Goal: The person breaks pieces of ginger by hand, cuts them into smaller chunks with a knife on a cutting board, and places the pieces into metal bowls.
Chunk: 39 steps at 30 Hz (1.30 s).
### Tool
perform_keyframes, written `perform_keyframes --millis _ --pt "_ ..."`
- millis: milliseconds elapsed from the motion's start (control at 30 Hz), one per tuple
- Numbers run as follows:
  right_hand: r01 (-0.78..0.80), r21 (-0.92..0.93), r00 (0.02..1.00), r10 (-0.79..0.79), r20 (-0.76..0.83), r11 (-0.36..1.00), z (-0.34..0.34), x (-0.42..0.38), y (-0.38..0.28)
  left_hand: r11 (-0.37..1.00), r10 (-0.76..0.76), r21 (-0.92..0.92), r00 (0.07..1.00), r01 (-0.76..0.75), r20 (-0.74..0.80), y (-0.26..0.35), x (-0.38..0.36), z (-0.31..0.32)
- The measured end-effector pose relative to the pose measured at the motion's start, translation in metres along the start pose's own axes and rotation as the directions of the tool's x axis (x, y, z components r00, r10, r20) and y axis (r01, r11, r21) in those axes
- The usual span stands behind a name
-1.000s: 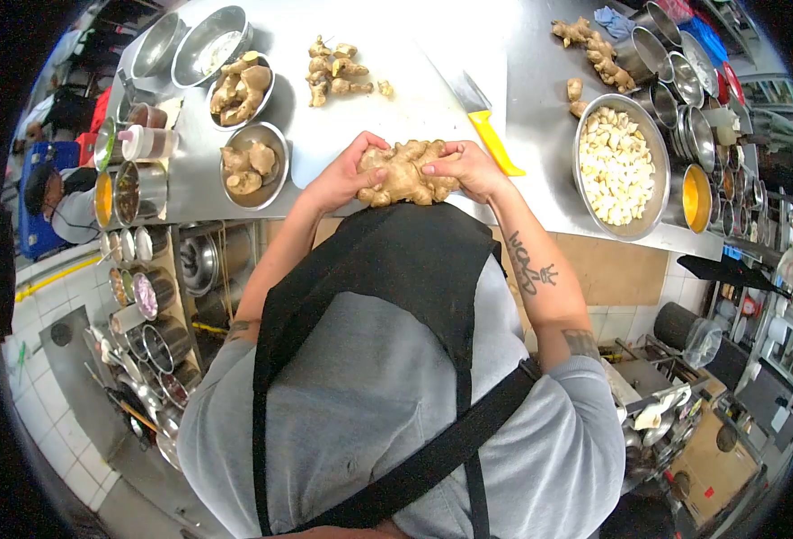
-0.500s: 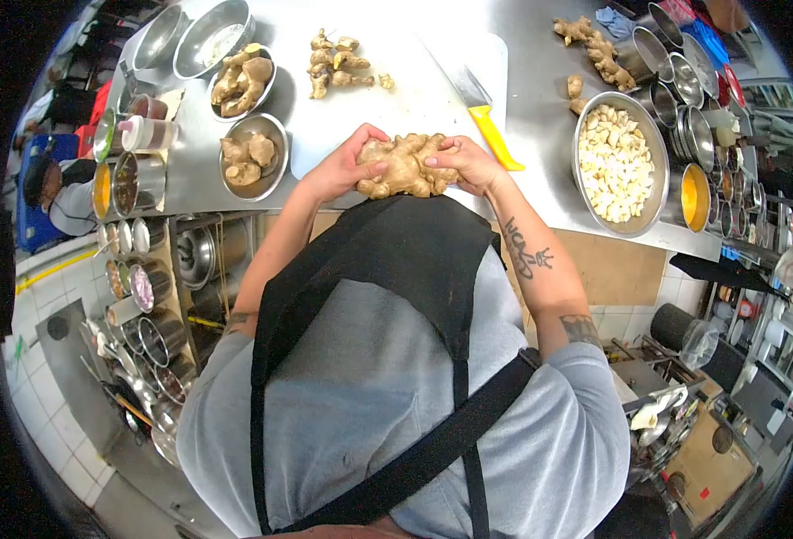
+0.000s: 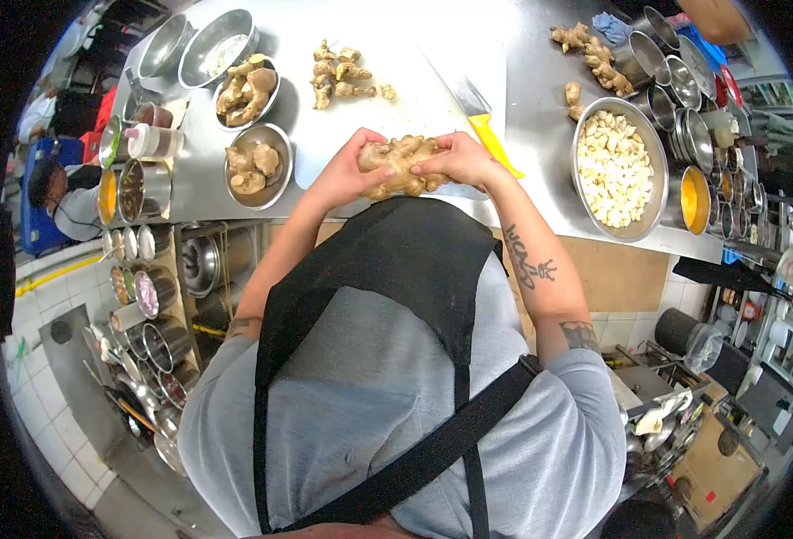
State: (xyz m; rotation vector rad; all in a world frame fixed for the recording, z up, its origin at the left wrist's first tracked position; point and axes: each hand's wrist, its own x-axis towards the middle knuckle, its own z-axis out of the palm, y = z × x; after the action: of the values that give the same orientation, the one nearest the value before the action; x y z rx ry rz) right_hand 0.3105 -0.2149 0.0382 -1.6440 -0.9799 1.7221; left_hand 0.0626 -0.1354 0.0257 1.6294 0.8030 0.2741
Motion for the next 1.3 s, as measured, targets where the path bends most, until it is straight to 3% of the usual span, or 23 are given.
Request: perform_keyframes --millis 67,133,167,233,367,433,467,567,600,700,767,833,867,933,967,1100,1300 --pt "0.074 0.004 0.996 -0.074 -0.051 0.997 0.010 -0.006 -0.002 0.995 0.004 0.097 0.997 0.004 -0.080 0.010 -0.009 0.005" --pt "0.075 -0.184 0.976 -0.110 -0.189 0.980 0.019 -0.007 0.004 0.978 0.054 0.210 0.984 -0.018 -0.171 0.016 -0.016 0.010" --pt "0.066 -0.277 0.958 -0.139 -0.252 0.959 0.023 -0.006 0.005 0.979 -0.020 0.196 0.978 0.062 -0.210 0.021 -0.017 0.013" --pt "0.067 -0.246 0.943 -0.142 -0.302 0.967 0.030 -0.004 0.003 0.963 -0.167 0.161 0.946 0.217 -0.279 0.038 -0.017 0.018" --pt "0.150 -0.247 0.911 -0.231 -0.341 0.957 0.032 -0.004 0.001 0.987 -0.045 0.134 0.954 0.088 -0.296 0.027 0.000 0.002" --pt "0.152 -0.042 0.922 -0.157 -0.353 0.987 0.030 -0.005 -0.003 0.994 0.071 0.101 0.960 -0.045 -0.271 -0.009 0.017 -0.025" --pt "0.149 0.063 0.928 -0.118 -0.352 0.987 0.030 -0.006 -0.004 0.969 0.133 0.238 0.953 -0.067 -0.272 -0.018 0.019 -0.038" --pt "0.187 0.228 0.906 -0.078 -0.416 0.956 0.021 0.014 0.023 0.892 -0.015 0.432 0.965 0.131 -0.262 -0.011 0.015 -0.062" --pt "0.156 0.187 0.904 -0.064 -0.423 0.970 0.018 0.017 0.029 0.841 -0.018 0.511 0.953 0.178 -0.302 -0.006 0.014 -0.065" --pt "0.103 -0.006 0.900 -0.095 -0.424 0.995 0.011 0.020 0.032 0.760 0.230 0.649 0.921 0.031 -0.313 0.051 -0.009 -0.070" --pt "0.143 0.005 0.906 -0.129 -0.402 0.990 0.006 0.029 0.041 0.826 0.458 0.430 0.879 -0.365 -0.134 0.122 -0.034 -0.072" --pt "0.235 0.037 0.889 -0.200 -0.411 0.971 0.007 0.037 0.053 0.742 0.667 -0.031 0.742 -0.670 -0.065 0.190 -0.072 -0.060" --pt "0.304 0.069 0.864 -0.245 -0.440 0.950 0.011 0.040 0.062 0.744 0.667 -0.017 0.745 -0.668 -0.026 0.224 -0.100 -0.057" --pt "0.250 0.163 0.910 -0.174 -0.377 0.954 0.000 0.048 0.066 0.706 0.706 0.014 0.705 -0.708 0.063 0.280 -0.148 -0.046" --pt "0.179 0.089 0.919 -0.134 -0.370 0.980 0.002 0.035 0.052 0.655 0.751 0.010 0.653 -0.756 0.096 0.289 -0.158 -0.040" --pt "0.213 0.096 0.903 -0.158 -0.401 0.972 0.006 0.033 0.057 0.529 0.841 -0.045 0.516 -0.848 0.163 0.296 -0.162 -0.019" --pt "0.258 0.120 0.896 -0.191 -0.402 0.959 0.011 0.028 0.057 0.484 0.864 -0.084 0.460 -0.871 0.206 0.295 -0.160 -0.001"
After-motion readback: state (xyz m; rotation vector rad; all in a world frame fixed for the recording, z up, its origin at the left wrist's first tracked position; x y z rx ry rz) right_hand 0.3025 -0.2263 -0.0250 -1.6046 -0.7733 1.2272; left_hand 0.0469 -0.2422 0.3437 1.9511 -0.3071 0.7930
